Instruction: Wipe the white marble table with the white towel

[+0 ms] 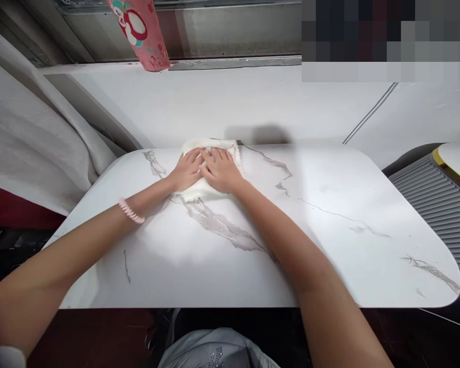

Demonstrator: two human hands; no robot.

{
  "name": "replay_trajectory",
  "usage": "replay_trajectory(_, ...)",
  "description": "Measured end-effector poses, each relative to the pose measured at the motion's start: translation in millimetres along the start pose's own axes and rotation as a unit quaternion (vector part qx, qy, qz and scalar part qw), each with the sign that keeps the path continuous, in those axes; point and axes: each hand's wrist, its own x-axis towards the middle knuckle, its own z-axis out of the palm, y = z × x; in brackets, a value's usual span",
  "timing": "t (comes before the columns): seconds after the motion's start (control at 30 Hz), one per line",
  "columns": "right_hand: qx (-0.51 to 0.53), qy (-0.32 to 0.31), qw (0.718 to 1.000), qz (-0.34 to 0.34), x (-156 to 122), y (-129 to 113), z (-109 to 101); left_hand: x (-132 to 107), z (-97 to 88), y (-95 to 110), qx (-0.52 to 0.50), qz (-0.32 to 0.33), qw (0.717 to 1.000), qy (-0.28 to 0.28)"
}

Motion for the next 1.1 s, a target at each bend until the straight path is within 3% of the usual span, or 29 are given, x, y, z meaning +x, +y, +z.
replay_trajectory(0.13, 0.003, 0.022, 0.998, 0.057, 18.6, 23.6, 2.6, 38.5, 3.5, 0.8, 0.000, -0.008, 1.000, 0.023)
replay_trajectory(0.3, 0.014, 0.034, 0.996, 0.077, 12.0, 24.8, 0.6, 36.3, 4.2, 12.8, 0.018, -0.019, 0.999, 0.024)
replay_trajectory(0.47, 0.006, 0.017, 0.999, 0.029, -23.3, 13.1, -10.0, -3.8, 7.0, 42.2, 0.040, -0.042, 0.998, 0.026)
replay_trajectory(0.63, -0.006, -0.001, 0.999, -0.039, -84.1, -9.6, -23.5, -69.1, 10.3, 88.7, 0.032, -0.063, 0.997, 0.036)
replay_trajectory(0.87, -0.028, -0.023, 0.997, -0.062, -190.5, -59.6, -48.8, -159.0, 12.4, 141.6, -0.003, 0.022, 1.000, 0.015)
replay_trajectory(0.97, -0.028, -0.020, 0.998, -0.054, -223.2, -65.8, -59.4, -173.7, 16.0, 161.4, -0.001, 0.058, 0.998, 0.003)
replay_trajectory(1.1, -0.028, -0.002, 0.999, -0.026, -237.7, -49.1, -69.6, -159.4, 20.5, 184.0, -0.006, 0.072, 0.997, -0.032)
